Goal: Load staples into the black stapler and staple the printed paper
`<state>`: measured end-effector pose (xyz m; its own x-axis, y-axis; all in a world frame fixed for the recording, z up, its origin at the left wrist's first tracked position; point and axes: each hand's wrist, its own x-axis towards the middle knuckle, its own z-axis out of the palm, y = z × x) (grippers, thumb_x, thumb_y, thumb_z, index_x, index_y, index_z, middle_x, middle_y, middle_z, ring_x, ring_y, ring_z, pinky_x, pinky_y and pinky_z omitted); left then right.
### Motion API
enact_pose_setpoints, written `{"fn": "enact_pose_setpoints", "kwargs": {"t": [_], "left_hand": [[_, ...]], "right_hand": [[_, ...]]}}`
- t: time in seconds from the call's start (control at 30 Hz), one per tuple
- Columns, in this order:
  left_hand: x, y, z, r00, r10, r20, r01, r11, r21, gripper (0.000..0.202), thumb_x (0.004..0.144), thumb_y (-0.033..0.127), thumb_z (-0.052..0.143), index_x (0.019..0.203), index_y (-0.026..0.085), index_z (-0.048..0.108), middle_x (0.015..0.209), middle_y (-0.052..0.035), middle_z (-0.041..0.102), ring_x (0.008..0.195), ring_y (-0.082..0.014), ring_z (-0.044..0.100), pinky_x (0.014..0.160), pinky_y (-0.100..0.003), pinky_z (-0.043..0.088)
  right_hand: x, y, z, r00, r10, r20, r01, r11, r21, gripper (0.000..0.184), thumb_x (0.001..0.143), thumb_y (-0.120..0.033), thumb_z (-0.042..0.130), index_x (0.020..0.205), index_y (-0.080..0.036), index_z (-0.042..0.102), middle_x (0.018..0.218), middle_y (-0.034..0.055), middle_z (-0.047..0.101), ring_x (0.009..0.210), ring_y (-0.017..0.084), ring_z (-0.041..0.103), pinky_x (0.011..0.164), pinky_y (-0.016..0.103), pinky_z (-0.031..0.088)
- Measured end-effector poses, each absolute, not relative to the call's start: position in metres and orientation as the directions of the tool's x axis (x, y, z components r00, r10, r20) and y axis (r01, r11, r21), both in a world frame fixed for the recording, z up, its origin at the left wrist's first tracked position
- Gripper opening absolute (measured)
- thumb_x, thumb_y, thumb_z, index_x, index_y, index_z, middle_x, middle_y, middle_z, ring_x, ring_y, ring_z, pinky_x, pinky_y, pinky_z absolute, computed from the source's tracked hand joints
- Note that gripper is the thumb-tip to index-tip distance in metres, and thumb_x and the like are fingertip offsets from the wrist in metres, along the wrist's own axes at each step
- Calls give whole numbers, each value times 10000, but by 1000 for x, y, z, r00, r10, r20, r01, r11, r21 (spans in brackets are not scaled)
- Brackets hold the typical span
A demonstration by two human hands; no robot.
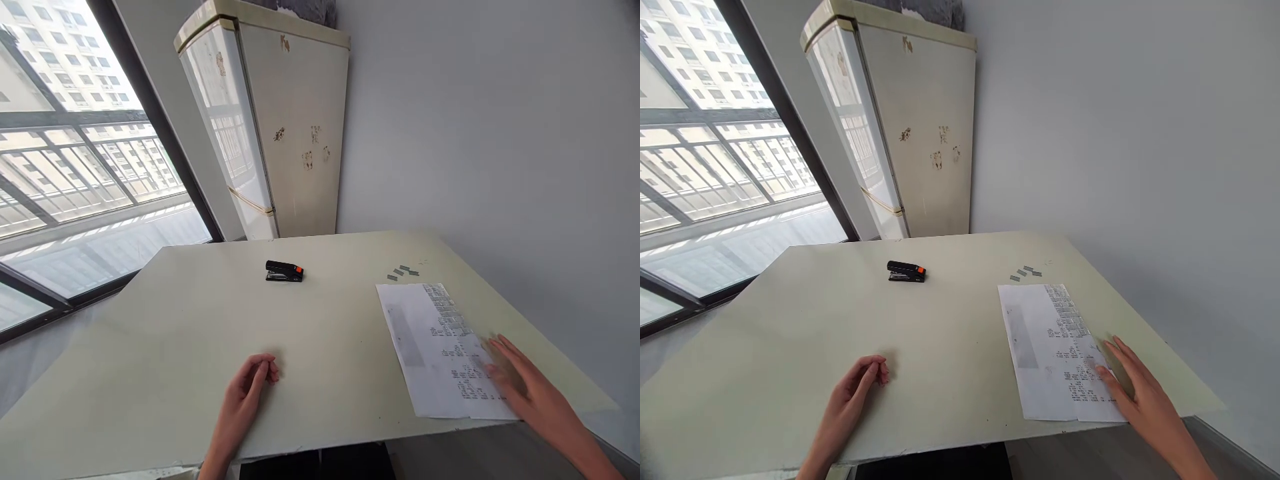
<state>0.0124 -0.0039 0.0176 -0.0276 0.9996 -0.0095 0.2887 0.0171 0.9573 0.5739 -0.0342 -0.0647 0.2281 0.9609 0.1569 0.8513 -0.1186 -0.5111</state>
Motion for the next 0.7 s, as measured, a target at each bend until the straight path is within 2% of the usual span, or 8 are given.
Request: {"fn": "enact_pose_setpoints", "kwargs": {"t": [0.1,0.2,0.27,0.37,0.57,0.7], "left_hand": [[12,-4,17,-27,1000,0,285,8,958,399,1005,575,535,1046,215,703,897,-43,704,862,-211,659,847,-298,538],[11,-4,17,-30,1000,5,291,4,957,413,998,587,539,1041,213,710,888,-45,713,858,-213,667,852,-305,543],[11,-4,19,-36,999,3,294,8,956,418,992,594,546,1036,213,712,882,-46,717,852,-213,671,854,-307,546],[11,-4,21,-45,999,0,289,13,957,431,979,608,555,1022,210,715,875,-49,716,837,-215,669,842,-308,552],[13,-4,23,-35,999,-1,265,11,964,403,990,581,552,1007,209,705,868,-48,700,833,-206,654,826,-290,548],[13,-4,21,-40,999,-9,276,20,961,394,995,574,545,1022,214,704,872,-46,698,844,-208,652,837,-290,543]], "right_hand": [[578,-31,-75,232,960,155,844,-119,-523,700,1021,-641,435,1653,-367,310,1717,23,348,1523,369,412,1121,516,546],[576,-30,-85,190,963,192,862,-69,-502,713,1034,-630,410,1675,-355,263,1722,18,332,1566,369,322,1249,589,365],[575,-29,-90,162,968,193,867,-47,-496,679,1051,-606,368,1680,-388,234,1731,-23,300,1586,354,271,1287,601,279],[575,-27,-93,142,973,181,867,-35,-497,633,1067,-576,313,1676,-432,219,1732,-77,270,1596,328,235,1310,593,218],[581,-21,-90,137,979,148,856,-42,-516,649,1062,-591,317,1680,-427,206,1733,-83,256,1593,310,244,1315,552,222],[584,-13,-85,171,973,157,866,-72,-496,622,1072,-590,291,1671,-427,247,1717,-61,313,1562,316,330,1269,548,336]]}}
